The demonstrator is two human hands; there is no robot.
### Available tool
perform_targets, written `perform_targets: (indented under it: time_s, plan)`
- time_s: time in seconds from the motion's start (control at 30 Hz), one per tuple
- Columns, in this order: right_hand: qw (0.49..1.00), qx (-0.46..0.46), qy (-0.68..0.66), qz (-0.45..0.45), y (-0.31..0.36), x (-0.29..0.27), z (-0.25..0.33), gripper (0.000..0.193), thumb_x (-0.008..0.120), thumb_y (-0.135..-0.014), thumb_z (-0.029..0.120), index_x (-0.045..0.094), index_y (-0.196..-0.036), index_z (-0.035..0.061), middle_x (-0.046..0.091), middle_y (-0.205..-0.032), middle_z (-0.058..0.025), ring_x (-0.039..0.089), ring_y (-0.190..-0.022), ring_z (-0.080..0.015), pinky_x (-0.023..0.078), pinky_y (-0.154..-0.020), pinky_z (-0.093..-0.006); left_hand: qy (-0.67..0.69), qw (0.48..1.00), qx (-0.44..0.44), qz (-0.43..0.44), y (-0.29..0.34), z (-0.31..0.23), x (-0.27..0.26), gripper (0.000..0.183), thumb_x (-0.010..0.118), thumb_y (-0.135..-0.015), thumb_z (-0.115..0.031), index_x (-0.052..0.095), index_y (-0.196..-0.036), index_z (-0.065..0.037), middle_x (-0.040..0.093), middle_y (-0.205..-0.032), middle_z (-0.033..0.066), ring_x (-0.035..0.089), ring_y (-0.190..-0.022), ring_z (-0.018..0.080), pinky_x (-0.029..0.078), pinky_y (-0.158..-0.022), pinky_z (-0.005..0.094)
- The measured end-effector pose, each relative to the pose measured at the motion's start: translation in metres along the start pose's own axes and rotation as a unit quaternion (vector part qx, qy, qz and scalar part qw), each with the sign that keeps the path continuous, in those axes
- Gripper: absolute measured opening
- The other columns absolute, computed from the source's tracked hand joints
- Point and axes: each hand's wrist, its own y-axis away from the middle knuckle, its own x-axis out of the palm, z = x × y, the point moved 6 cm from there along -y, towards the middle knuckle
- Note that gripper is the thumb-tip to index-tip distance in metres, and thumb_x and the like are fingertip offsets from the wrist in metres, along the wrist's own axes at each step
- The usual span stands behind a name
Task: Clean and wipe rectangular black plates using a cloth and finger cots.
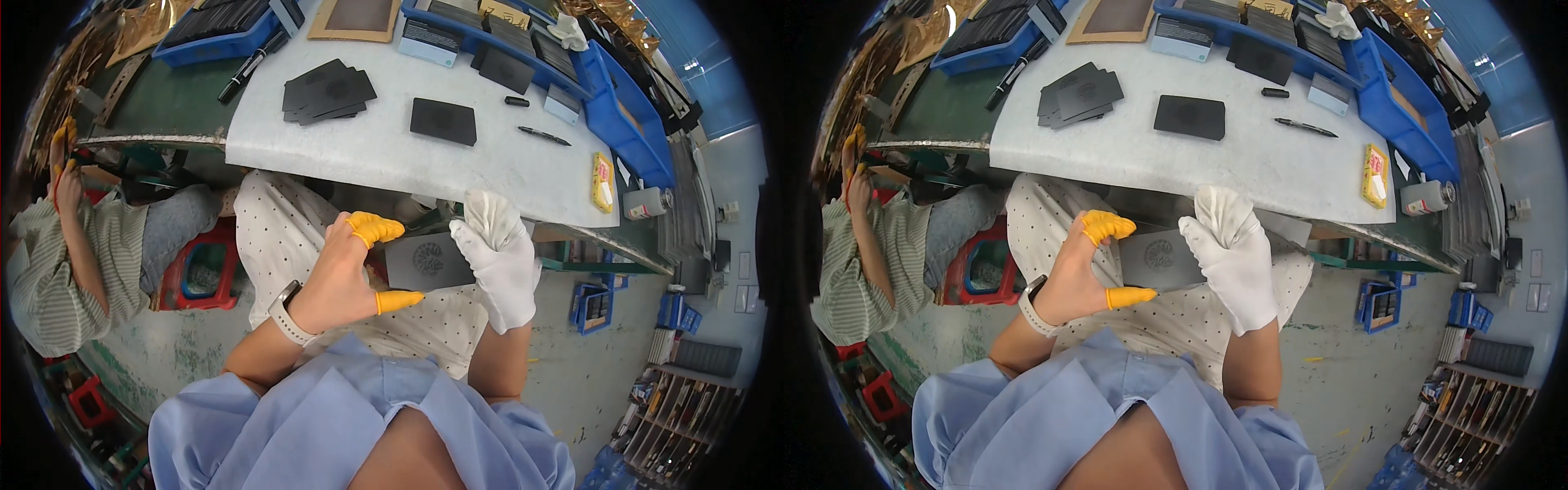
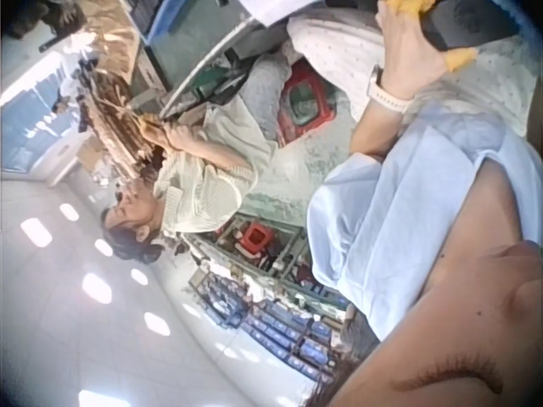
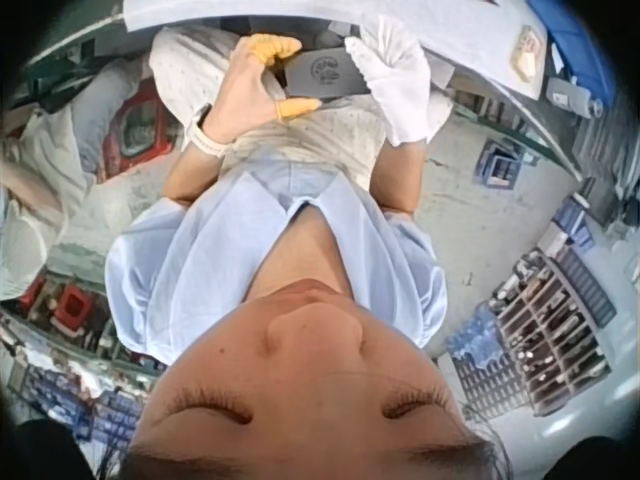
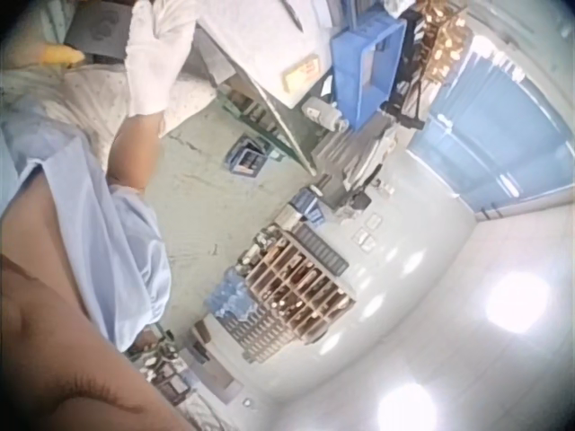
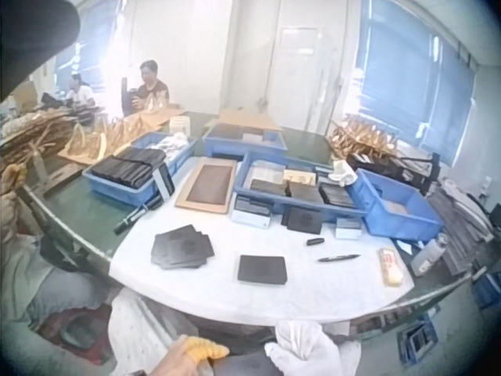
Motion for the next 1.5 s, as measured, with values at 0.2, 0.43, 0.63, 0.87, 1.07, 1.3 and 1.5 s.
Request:
perform_targets:
  time_s: [0.2, 0.43, 0.63, 0.87, 1.07, 1.3, 1.5]
  plan:
    - [0.999, -0.040, 0.016, -0.029, -0.003, -0.004, -0.003, 0.036, 0.067, -0.081, 0.004, 0.051, -0.114, -0.0005, 0.057, -0.101, -0.0032, 0.053, -0.082, -0.0074, 0.046, -0.072, -0.0217, 0.006, 0.999, -0.033, -0.003, 0.002, 0.001, 0.001, 0.084, 0.087, -0.055, -0.023, 0.046, -0.126, -0.007, 0.052, -0.100, 0.0050, 0.044, -0.084, 0.0197, 0.039, -0.078, 0.0303]
    - [0.922, -0.062, 0.383, 0.010, -0.004, 0.012, 0.014, 0.057, 0.079, -0.071, 0.023, 0.053, -0.114, -0.0029, 0.062, -0.094, -0.0128, 0.060, -0.089, -0.0167, 0.049, -0.077, -0.0305, 0.016, 0.999, 0.009, -0.036, 0.003, -0.002, 0.009, 0.084, 0.086, -0.056, -0.023, 0.045, -0.127, -0.006, 0.054, -0.101, 0.0048, 0.043, -0.084, 0.0211, 0.036, -0.077, 0.0322]
    - [0.949, -0.132, 0.217, -0.186, -0.011, -0.044, 0.019, 0.034, 0.062, -0.085, 0.004, 0.054, -0.117, -0.0027, 0.063, -0.103, -0.0062, 0.058, -0.075, -0.0111, 0.048, -0.067, -0.0253, 0.012, 0.999, 0.003, -0.033, 0.002, 0.001, 0.005, 0.086, 0.087, -0.054, -0.019, 0.045, -0.128, -0.008, 0.054, -0.099, 0.0039, 0.043, -0.081, 0.0181, 0.038, -0.076, 0.0308]
    - [0.977, 0.007, 0.048, -0.207, 0.005, -0.030, 0.017, 0.031, 0.062, -0.085, 0.001, 0.054, -0.115, 0.0011, 0.062, -0.101, -0.0018, 0.047, -0.060, 0.0013, 0.036, -0.046, -0.0149, 0.023, 0.999, -0.013, -0.035, 0.003, 0.008, 0.003, 0.084, 0.086, -0.057, -0.023, 0.044, -0.128, -0.006, 0.053, -0.101, 0.0046, 0.043, -0.083, 0.0209, 0.036, -0.076, 0.0316]
    - [0.940, -0.267, 0.209, -0.027, 0.015, -0.024, 0.021, 0.036, 0.073, -0.076, 0.005, 0.057, -0.108, 0.0030, 0.063, -0.091, -0.0011, 0.051, -0.063, -0.0088, 0.043, -0.056, -0.0223, 0.005, 0.998, -0.054, -0.035, -0.001, 0.011, 0.005, 0.083, 0.086, -0.055, -0.025, 0.046, -0.126, -0.005, 0.055, -0.100, 0.0061, 0.044, -0.085, 0.0221, 0.036, -0.079, 0.0337]
    - [0.744, -0.408, 0.518, 0.109, 0.026, 0.014, 0.018, 0.033, 0.069, -0.070, 0.005, 0.060, -0.101, 0.0115, 0.066, -0.088, -0.0004, 0.054, -0.064, -0.0229, 0.047, -0.060, -0.0310, -0.008, 0.997, -0.072, -0.039, -0.002, 0.009, 0.005, 0.082, 0.086, -0.055, -0.026, 0.048, -0.124, -0.004, 0.055, -0.100, 0.0072, 0.046, -0.085, 0.0217, 0.036, -0.081, 0.0342]
    - [0.815, -0.372, 0.445, -0.010, 0.023, 0.007, 0.012, 0.030, 0.064, -0.076, -0.003, 0.059, -0.103, 0.0085, 0.066, -0.087, -0.0052, 0.055, -0.063, -0.0182, 0.046, -0.051, -0.0296, 0.130, 0.986, -0.068, -0.086, 0.007, 0.016, 0.011, 0.098, 0.086, -0.057, -0.025, 0.033, -0.136, -0.004, 0.052, -0.115, 0.0128, 0.048, -0.100, 0.0259, 0.035, -0.093, 0.0377]
